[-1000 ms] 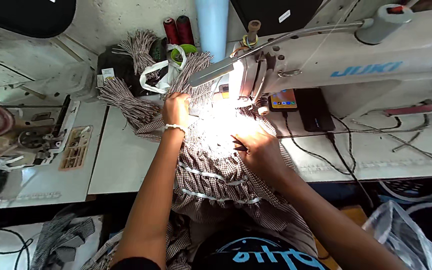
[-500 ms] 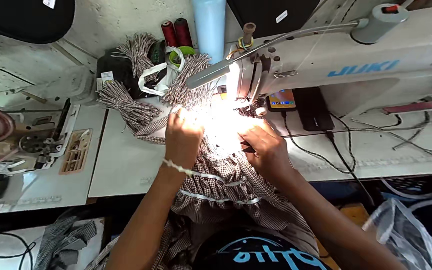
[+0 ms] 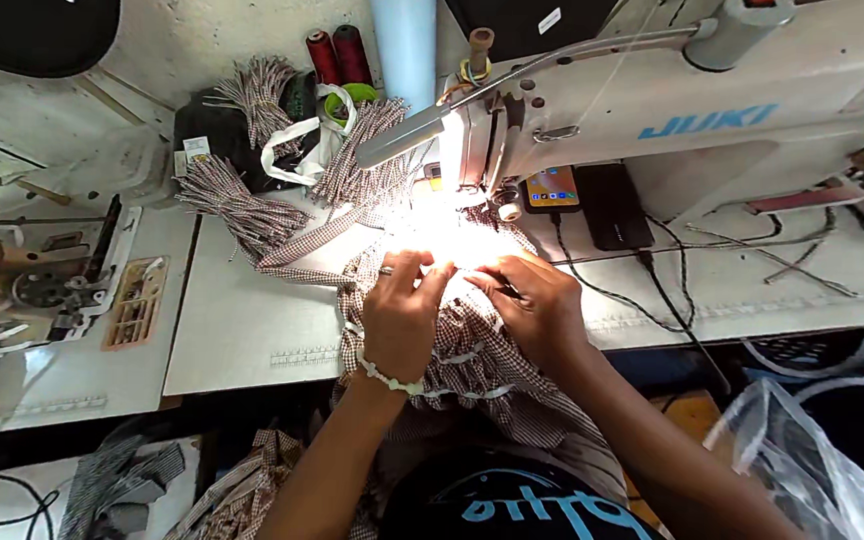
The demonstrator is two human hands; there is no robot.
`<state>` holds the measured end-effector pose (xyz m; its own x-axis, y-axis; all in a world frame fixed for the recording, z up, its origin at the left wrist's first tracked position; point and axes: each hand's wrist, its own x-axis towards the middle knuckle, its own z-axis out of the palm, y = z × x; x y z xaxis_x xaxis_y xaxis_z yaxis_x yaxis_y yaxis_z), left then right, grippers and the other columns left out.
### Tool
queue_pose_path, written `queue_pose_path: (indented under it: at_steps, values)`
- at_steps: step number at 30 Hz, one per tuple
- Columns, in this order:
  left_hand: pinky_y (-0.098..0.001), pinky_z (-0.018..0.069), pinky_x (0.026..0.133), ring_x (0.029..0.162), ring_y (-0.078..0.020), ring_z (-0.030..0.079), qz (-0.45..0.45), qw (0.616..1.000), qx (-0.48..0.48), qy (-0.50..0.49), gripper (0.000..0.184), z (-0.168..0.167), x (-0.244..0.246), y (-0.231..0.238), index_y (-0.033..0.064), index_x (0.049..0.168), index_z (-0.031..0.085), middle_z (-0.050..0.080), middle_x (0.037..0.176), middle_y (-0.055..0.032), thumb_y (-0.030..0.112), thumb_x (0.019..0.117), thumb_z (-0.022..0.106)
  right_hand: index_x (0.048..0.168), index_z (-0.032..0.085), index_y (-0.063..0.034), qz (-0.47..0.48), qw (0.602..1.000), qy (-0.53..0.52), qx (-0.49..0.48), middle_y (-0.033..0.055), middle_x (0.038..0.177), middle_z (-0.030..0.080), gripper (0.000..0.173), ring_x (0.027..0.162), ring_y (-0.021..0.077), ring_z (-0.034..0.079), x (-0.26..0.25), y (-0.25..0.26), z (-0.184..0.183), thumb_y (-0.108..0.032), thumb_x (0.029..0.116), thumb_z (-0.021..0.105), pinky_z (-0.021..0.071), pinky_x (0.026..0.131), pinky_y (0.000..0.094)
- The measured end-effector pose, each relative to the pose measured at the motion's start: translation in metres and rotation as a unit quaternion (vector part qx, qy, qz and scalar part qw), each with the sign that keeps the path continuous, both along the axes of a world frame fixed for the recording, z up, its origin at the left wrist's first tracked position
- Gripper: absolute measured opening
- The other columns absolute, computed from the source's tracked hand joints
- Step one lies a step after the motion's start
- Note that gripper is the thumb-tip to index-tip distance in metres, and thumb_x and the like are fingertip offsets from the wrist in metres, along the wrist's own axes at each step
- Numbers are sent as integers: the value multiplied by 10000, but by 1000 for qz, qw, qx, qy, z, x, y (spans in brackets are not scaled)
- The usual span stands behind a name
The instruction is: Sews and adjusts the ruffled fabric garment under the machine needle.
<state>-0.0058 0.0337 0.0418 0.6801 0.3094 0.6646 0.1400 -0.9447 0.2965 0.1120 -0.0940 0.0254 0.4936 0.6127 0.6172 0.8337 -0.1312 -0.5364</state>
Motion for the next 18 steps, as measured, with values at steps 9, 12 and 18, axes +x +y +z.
queue_pose_path:
  at_steps: [9,12,18]
  values:
    - [-208,617,723,780,-51,715,-32,892,-415,-177,175,1,13,-30,1,1007,770,753,897,-29,-48,839,763,961,691,-30,90,764,632,97,46,794,699,105,493,26,549,-15,-1,23,-34,1011,599,448,435,134]
    - [-243,623,731,768,-81,727,-48,822,-532,-196,204,2,13,-36,10,988,744,766,886,-34,-107,820,735,941,680,-16,81,679,717,134,63,746,654,117,503,46,544,-13,1,26,-23,1015,590,449,440,147]
    - [-210,603,694,709,-47,699,-47,786,-591,-173,178,3,9,-35,22,922,739,748,810,-14,-107,802,762,914,672,-5,88,648,733,189,82,718,656,109,496,49,543,-16,2,23,50,974,598,458,453,156]
